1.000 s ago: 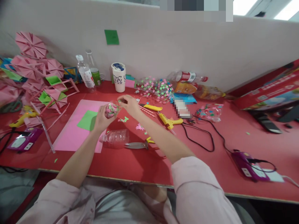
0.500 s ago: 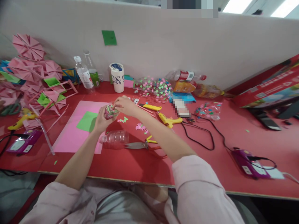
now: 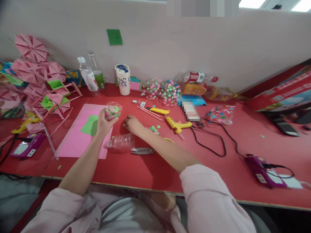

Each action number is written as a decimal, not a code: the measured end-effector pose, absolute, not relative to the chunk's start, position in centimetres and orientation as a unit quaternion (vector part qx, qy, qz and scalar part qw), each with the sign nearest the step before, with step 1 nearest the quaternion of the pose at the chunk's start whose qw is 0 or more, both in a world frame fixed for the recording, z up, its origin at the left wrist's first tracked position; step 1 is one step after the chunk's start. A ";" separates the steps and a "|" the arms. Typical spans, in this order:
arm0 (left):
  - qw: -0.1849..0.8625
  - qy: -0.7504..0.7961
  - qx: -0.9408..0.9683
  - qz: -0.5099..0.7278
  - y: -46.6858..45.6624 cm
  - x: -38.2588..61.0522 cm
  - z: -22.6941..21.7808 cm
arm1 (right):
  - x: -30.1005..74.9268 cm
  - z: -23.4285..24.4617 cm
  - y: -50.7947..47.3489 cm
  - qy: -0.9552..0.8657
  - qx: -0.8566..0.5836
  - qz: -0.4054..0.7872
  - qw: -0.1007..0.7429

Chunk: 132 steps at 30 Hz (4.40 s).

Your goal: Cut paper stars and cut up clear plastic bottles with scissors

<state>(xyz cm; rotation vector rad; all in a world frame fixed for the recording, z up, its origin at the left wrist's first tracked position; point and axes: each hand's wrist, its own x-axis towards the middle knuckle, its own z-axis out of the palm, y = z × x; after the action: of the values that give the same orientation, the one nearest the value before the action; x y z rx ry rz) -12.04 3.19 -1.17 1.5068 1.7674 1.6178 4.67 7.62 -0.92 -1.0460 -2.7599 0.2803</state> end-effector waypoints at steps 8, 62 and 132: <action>0.159 0.614 0.526 0.567 3.2 -12.0 -1.3 | 4.8 -1.2 7.9 -0.956 -0.283 0.048 0.053; 0.164 0.621 0.546 0.538 3.1 -12.0 -1.2 | 7.3 2.0 11.1 -0.992 -0.102 0.077 -0.007; 0.195 0.570 0.615 0.508 2.8 -11.3 -1.2 | 5.3 7.4 10.0 -0.858 -0.293 0.297 0.300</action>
<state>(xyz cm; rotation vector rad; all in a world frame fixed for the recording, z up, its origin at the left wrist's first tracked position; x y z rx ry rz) -11.27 2.82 -1.21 1.7247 1.5987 1.4253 5.29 9.99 7.44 -0.7788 -2.2775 0.7894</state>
